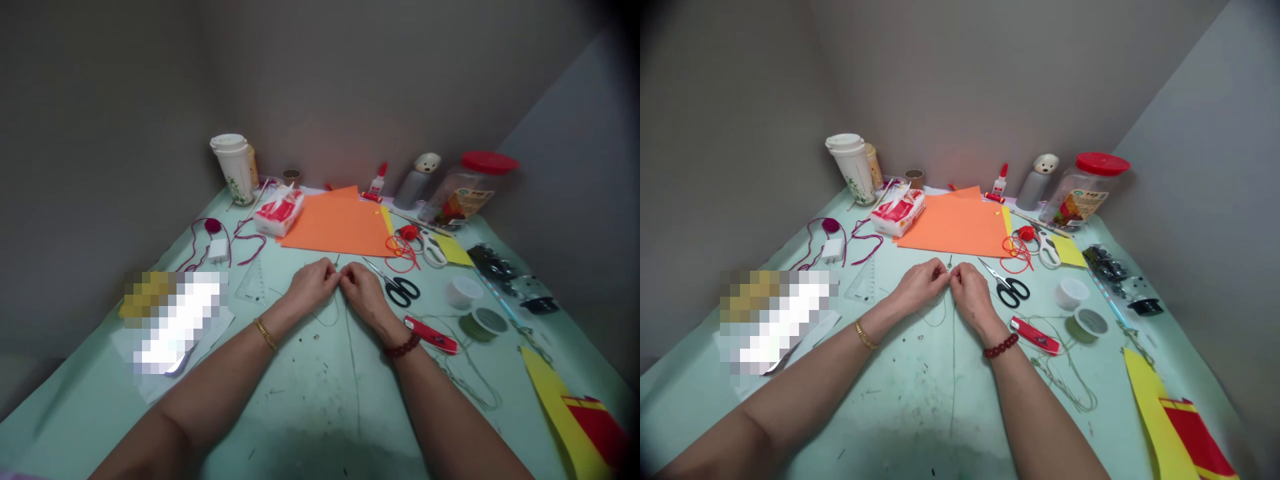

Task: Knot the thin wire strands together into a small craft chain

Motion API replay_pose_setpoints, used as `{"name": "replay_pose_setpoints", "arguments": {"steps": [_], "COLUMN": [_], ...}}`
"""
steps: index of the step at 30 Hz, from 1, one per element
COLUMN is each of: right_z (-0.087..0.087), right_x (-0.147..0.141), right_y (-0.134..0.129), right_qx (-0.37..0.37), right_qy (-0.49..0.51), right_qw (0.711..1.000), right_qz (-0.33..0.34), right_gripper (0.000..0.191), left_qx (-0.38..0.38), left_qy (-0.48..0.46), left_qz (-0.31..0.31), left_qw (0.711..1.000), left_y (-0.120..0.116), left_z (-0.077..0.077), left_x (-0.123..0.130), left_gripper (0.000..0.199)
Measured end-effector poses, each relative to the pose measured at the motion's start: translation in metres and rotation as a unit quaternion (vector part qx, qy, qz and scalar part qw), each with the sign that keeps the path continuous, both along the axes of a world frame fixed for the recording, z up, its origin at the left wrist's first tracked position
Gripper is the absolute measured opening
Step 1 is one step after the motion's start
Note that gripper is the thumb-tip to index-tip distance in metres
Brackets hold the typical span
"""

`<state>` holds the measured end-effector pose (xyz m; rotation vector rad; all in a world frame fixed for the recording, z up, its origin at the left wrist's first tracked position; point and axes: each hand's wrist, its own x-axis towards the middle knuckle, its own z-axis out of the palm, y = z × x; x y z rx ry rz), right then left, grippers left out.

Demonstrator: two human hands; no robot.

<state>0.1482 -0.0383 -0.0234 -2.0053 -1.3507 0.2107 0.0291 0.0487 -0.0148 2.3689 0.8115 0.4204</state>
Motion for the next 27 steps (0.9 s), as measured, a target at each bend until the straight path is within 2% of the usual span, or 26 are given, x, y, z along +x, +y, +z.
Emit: {"name": "replay_pose_setpoints", "arguments": {"steps": [5, 10, 13, 22, 27], "right_z": [0.001, 0.002, 0.002, 0.000, 0.001], "right_x": [0.000, -0.001, 0.000, 0.004, 0.004], "right_y": [0.000, 0.001, 0.001, 0.002, 0.002], "right_qx": [0.001, -0.003, 0.007, 0.024, 0.014], "right_qy": [-0.004, -0.012, 0.005, 0.062, 0.063], "right_qw": [1.000, 1.000, 0.999, 0.997, 0.998], "right_qz": [0.013, 0.028, 0.035, 0.031, 0.028], "right_gripper": [0.010, 0.009, 0.009, 0.009, 0.009], "left_qx": [-0.013, 0.050, 0.063, -0.056, -0.020], "left_qy": [0.023, 0.040, 0.038, 0.041, 0.024], "left_qz": [0.000, -0.006, -0.008, 0.032, 0.048], "left_qw": [1.000, 0.998, 0.997, 0.997, 0.998], "left_y": [0.001, -0.005, -0.006, -0.007, -0.009], "left_z": [0.000, -0.002, -0.002, 0.008, 0.004], "left_x": [0.000, 0.001, 0.000, 0.002, 0.002], "left_gripper": [0.018, 0.015, 0.015, 0.016, 0.013]}}
